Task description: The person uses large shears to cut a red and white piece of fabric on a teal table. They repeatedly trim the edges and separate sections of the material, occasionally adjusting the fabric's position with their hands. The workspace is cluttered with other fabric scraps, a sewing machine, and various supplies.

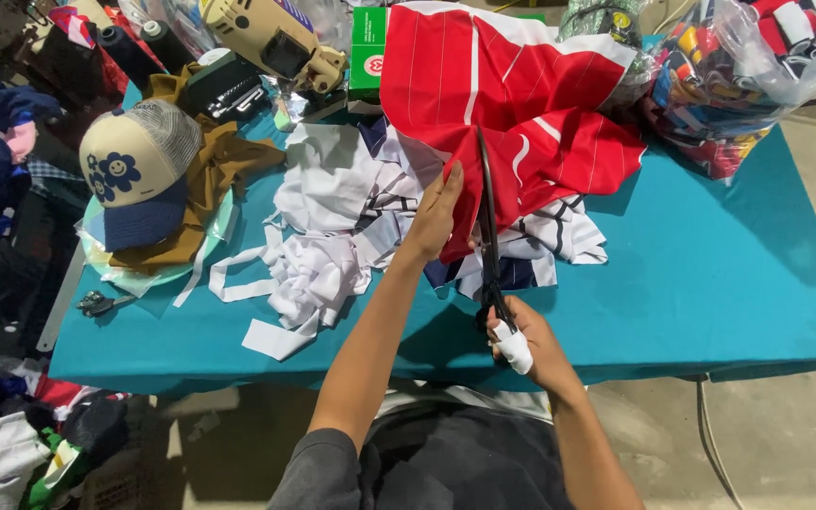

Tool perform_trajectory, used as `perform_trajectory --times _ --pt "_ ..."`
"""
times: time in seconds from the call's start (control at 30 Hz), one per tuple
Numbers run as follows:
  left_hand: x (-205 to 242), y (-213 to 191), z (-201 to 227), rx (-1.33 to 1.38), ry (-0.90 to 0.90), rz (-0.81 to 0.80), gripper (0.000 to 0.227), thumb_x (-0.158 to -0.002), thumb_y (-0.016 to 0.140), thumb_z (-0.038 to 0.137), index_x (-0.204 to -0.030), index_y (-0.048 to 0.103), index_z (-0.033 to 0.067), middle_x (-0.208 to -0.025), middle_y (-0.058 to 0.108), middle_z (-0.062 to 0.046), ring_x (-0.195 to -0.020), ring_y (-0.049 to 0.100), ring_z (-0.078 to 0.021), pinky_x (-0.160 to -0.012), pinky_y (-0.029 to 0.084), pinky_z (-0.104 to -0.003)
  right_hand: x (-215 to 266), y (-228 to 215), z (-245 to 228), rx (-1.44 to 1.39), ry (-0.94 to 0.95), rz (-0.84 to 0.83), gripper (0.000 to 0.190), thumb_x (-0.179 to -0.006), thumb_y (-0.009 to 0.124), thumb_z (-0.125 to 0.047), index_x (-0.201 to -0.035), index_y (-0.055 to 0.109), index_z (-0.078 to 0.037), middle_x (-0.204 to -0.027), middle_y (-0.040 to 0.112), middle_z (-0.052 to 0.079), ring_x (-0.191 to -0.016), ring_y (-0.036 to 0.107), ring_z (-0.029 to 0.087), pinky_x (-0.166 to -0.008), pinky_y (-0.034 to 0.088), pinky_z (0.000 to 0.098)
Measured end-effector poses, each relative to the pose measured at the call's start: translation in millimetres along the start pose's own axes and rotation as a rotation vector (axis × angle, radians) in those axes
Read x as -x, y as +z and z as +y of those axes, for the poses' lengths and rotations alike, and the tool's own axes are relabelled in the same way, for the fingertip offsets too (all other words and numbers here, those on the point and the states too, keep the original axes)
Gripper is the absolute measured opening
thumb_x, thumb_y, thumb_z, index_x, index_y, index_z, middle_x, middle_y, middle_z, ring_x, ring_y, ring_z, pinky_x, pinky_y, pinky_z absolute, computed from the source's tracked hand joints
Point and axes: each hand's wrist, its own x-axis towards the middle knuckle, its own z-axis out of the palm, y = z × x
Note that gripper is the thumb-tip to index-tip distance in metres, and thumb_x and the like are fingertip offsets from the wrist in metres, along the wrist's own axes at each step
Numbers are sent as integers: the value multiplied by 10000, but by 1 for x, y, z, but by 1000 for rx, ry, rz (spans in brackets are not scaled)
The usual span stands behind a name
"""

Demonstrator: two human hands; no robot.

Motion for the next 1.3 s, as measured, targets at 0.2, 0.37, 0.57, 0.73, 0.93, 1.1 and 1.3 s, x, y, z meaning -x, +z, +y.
perform_trajectory --times 0.2,0.37,0.57,0.73,0.93,1.1,1.3 --pt "-10 -26 -47 -75 120 123 466 -1120 424 522 -1225 701 163 -1210 701 -57 -1179 600 -165 -1121 418 -389 12 -28 4 -104 69 -139 278 -928 707 -264 -1013 643 -7 -701 655 115 -650 664 205 -584 497 334" --pt "-48 -60 -40 303 -10 254 456 -1057 486 490 -1283 652 129 -1203 714 -115 -1140 661 -230 -1061 500 -422 28 -57 -43 419 306 -144 299 -912 648 -328 -1059 687 -71 -894 714 49 -813 683 180 -731 522 324" --pt "-77 -137 -104 786 -214 106 639 -991 469 579 -1407 566 104 -1427 586 -165 -1366 513 -347 -1189 381 -499 29 -97 -53 1139 521 -173 492 -780 644 -560 -1162 615 -251 -930 698 -16 -849 647 167 -720 452 339" --pt "-54 -120 -81 579 -246 266 527 -1032 553 558 -1362 637 155 -1373 652 -103 -1268 619 -298 -1157 426 -470 7 -137 -31 1176 126 -150 563 -745 767 -175 -1272 639 -26 -1082 702 283 -1122 629 497 -1046 467 550" --pt "-41 -82 -45 128 -303 387 703 -884 791 505 -1396 563 81 -1331 651 -185 -1232 635 -365 -1073 473 -547 -24 -149 -36 1279 7 38 603 -803 798 -262 -1351 634 -73 -1306 617 194 -1345 514 393 -1179 364 482" --pt "-31 -60 -33 -671 -416 201 1046 -632 836 735 -1357 532 46 -1333 637 -229 -1294 594 -377 -1088 456 -517 -88 -137 -26 1131 -403 145 533 -884 775 -256 -1322 646 19 -1210 656 256 -1250 579 404 -1144 362 474" --pt "-30 -106 -92 -687 -27 14 534 -820 844 313 -1220 693 -7 -1093 731 -240 -1106 692 -386 -976 525 -467 -190 -150 81 1192 -499 424 485 -871 823 -313 -1257 708 -42 -1236 620 181 -1254 557 387 -1093 422 465"
